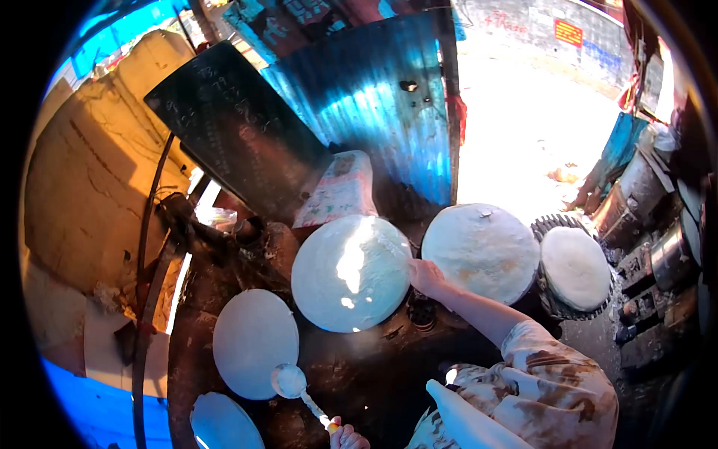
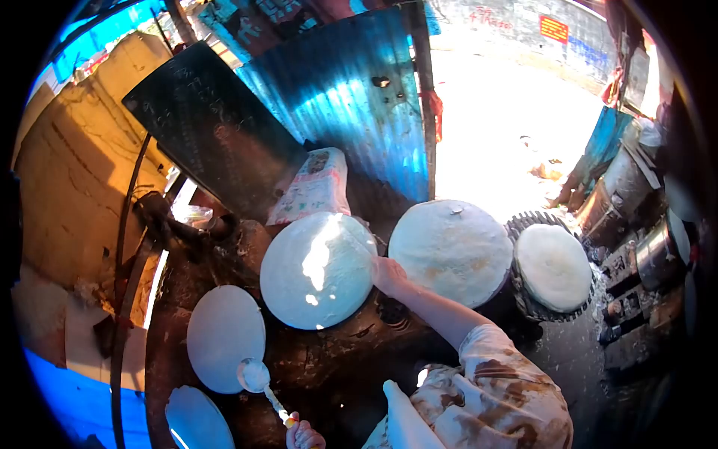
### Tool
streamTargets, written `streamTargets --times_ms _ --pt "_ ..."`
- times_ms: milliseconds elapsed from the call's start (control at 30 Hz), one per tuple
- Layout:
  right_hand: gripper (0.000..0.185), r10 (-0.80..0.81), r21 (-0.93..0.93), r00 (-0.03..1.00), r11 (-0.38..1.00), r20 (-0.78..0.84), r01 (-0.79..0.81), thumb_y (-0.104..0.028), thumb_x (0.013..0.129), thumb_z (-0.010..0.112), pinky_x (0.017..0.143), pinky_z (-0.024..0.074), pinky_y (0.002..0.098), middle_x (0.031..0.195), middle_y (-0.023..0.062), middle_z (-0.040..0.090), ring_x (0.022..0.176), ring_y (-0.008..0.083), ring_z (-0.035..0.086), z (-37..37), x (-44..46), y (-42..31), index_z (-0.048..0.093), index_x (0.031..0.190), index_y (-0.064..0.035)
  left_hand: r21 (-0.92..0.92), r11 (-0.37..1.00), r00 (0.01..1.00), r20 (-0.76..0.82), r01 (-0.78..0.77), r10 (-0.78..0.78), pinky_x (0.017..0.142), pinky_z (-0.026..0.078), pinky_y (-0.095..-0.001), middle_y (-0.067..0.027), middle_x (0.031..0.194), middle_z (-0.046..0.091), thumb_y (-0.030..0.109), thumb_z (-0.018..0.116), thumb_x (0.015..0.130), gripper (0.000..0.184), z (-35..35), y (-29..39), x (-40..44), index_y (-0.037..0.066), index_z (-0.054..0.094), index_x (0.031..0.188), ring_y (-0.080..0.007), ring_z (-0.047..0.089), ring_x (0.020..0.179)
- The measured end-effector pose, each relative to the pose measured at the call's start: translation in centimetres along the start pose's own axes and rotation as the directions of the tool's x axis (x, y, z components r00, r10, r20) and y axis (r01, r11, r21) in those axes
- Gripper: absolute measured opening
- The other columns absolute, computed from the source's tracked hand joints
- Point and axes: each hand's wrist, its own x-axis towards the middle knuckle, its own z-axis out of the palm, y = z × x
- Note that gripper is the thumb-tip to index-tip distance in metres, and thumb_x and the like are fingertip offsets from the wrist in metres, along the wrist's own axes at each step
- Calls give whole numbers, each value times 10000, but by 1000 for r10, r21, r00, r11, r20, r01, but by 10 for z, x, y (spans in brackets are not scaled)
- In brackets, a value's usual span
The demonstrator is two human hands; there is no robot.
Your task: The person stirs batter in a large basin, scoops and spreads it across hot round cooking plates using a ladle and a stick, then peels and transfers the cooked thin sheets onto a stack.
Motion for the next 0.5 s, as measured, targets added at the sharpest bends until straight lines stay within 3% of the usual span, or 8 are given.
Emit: streamTargets --times_ms 33,133,167,233,267,333,433,500 --pt "201 -43 59 997 997 -69 47 -177 820 503 575 458 373 698 205 594 664 311 612 7 -11 18 599 937 -45 44 999 1000 -19 7 -7 381 294 -179 21 559 332 115 362 913 79 2 -3 3 86 434 928 -50 310 412" --pt "296 212 339 964 906 161 -255 -208 780 602 645 470 323 758 142 638 671 215 619 -30 -44 20 611 1052 -91 200 979 998 -45 46 -38 373 298 -172 17 555 338 96 368 906 110 9 -15 19 81 443 987 -44 312 399" --pt "296 220 340 964 904 149 -259 -208 780 602 645 470 323 758 142 638 671 215 619 -37 -48 35 611 1052 -91 260 964 997 -53 60 -48 370 300 -170 16 554 340 90 371 904 127 12 -20 26 80 445 1006 -42 313 395" --pt "335 189 419 973 900 -133 -118 -224 793 602 552 463 293 683 83 622 573 145 578 -63 -55 54 594 1089 -66 396 914 995 -61 91 -73 365 303 -165 13 552 344 78 375 900 164 18 -35 45 77 451 1045 -38 315 387" --pt "333 393 558 919 771 -36 -308 -225 810 588 418 411 256 582 25 544 439 107 487 -90 -62 59 594 1100 -61 459 881 993 -69 119 -98 362 304 -163 12 551 346 72 377 898 183 22 -45 57 75 454 1065 -36 316 383" --pt "326 548 684 834 633 -62 -364 -213 838 556 336 333 217 541 -18 467 373 63 401 -130 -70 82 579 1127 -64 588 793 986 -77 162 -145 357 307 -158 10 548 350 60 381 894 224 28 -68 84 72 459 1103 -33 318 375" --pt "324 587 755 802 573 -106 -319 -208 871 520 287 284 211 499 -31 416 326 49 347 -170 -86 138 544 1173 -91 745 613 962 -161 266 -221 346 281 -174 -11 548 349 13 409 857 252 36 -117 138 116 441 1084 -46 296 368" --pt "345 648 769 750 545 -133 -334 -205 872 521 283 281 212 493 -29 422 312 54 343 -191 -97 171 522 1193 -76 857 423 950 -212 293 -228 353 293 -172 -5 565 352 8 431 850 246 49 -172 173 92 459 1080 -38 316 386"
